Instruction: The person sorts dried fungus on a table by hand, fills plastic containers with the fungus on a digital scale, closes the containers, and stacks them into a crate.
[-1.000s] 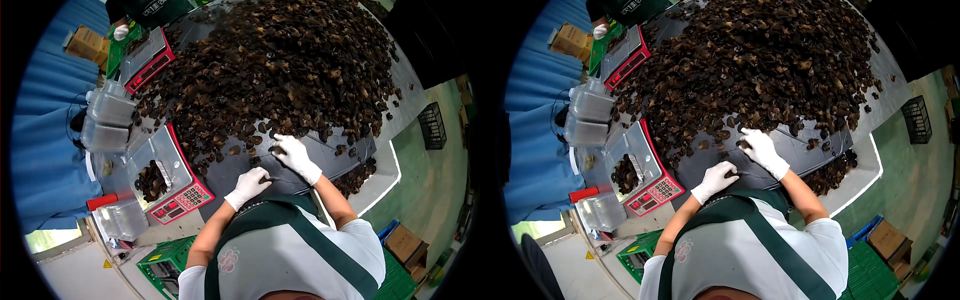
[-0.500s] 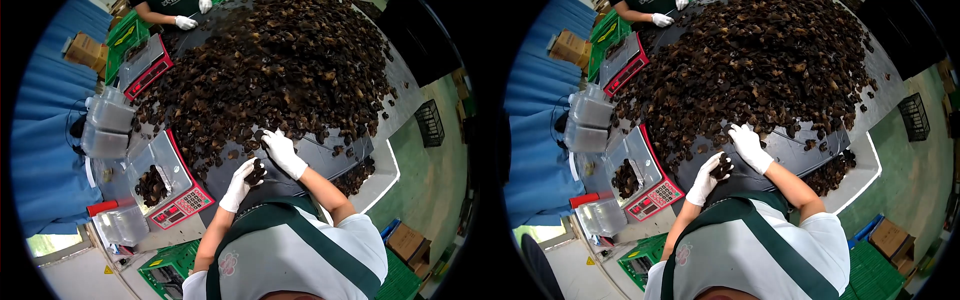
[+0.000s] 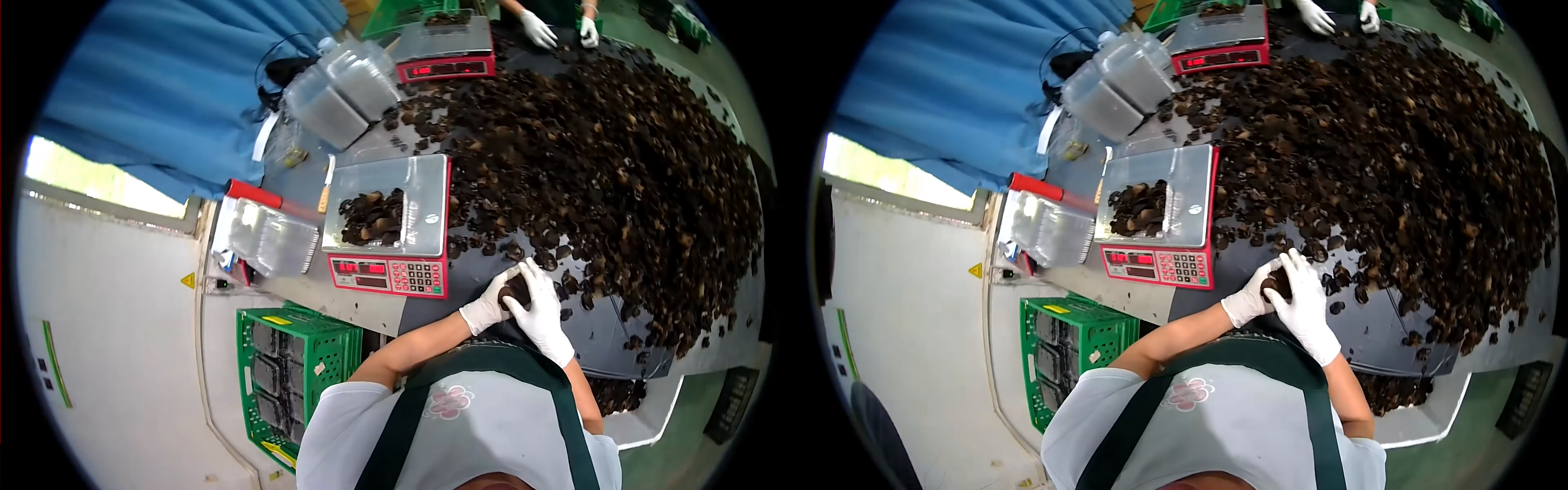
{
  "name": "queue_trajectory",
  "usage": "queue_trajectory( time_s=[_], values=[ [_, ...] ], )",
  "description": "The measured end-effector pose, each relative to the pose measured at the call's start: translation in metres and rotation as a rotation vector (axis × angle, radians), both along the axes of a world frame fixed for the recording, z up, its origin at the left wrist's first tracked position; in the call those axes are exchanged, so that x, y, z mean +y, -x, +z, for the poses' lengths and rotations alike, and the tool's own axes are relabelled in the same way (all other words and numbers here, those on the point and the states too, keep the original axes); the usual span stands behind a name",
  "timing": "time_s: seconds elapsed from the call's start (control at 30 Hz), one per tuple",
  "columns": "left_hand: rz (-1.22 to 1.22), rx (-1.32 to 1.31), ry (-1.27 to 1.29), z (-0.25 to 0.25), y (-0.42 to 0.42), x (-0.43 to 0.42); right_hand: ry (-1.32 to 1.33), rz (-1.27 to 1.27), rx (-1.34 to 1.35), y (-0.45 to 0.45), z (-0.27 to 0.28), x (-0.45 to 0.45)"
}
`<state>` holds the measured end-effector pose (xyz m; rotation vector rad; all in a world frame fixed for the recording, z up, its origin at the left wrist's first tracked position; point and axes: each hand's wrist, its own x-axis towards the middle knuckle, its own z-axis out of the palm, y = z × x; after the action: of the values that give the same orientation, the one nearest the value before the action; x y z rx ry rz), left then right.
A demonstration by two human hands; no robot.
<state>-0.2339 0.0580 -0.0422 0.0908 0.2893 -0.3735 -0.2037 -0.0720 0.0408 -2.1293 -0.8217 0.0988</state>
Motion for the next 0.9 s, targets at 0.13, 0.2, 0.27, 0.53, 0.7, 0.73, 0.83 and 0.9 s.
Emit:
queue_trajectory(
  time_s=[0.13, 0.2, 0.27, 0.53, 0.7, 0.73, 0.83, 0.9],
  values=[
    [0.061, 0.074, 0.061, 0.009, 0.000, 0.016, -0.072, -0.078, -0.086, -0.012, 0.008, 0.000],
    [0.091, 0.098, 0.197, 0.019, 0.003, 0.031, -0.041, -0.131, -0.114, -0.018, 0.004, -0.007],
    [0.160, 0.106, 0.229, 0.047, 0.001, 0.050, 0.028, -0.171, -0.122, -0.022, -0.003, -0.019],
    [1.107, 0.063, -0.835, 0.150, 0.023, 0.186, 0.648, -0.232, -0.031, 0.003, -0.038, -0.065],
    [0.410, 0.215, -3.057, 0.116, 0.033, 0.242, 0.532, -0.265, -0.124, 0.018, -0.065, -0.069],
    [0.423, 0.200, -2.927, 0.114, 0.033, 0.244, 0.532, -0.265, -0.129, 0.016, -0.071, -0.070],
    [0.745, 0.118, -2.611, 0.125, 0.038, 0.248, 0.301, -0.333, -0.106, 0.008, -0.075, -0.069],
    [0.983, 0.116, -2.502, 0.142, 0.047, 0.253, 0.223, -0.351, -0.161, -0.002, -0.081, -0.070]
  ],
)
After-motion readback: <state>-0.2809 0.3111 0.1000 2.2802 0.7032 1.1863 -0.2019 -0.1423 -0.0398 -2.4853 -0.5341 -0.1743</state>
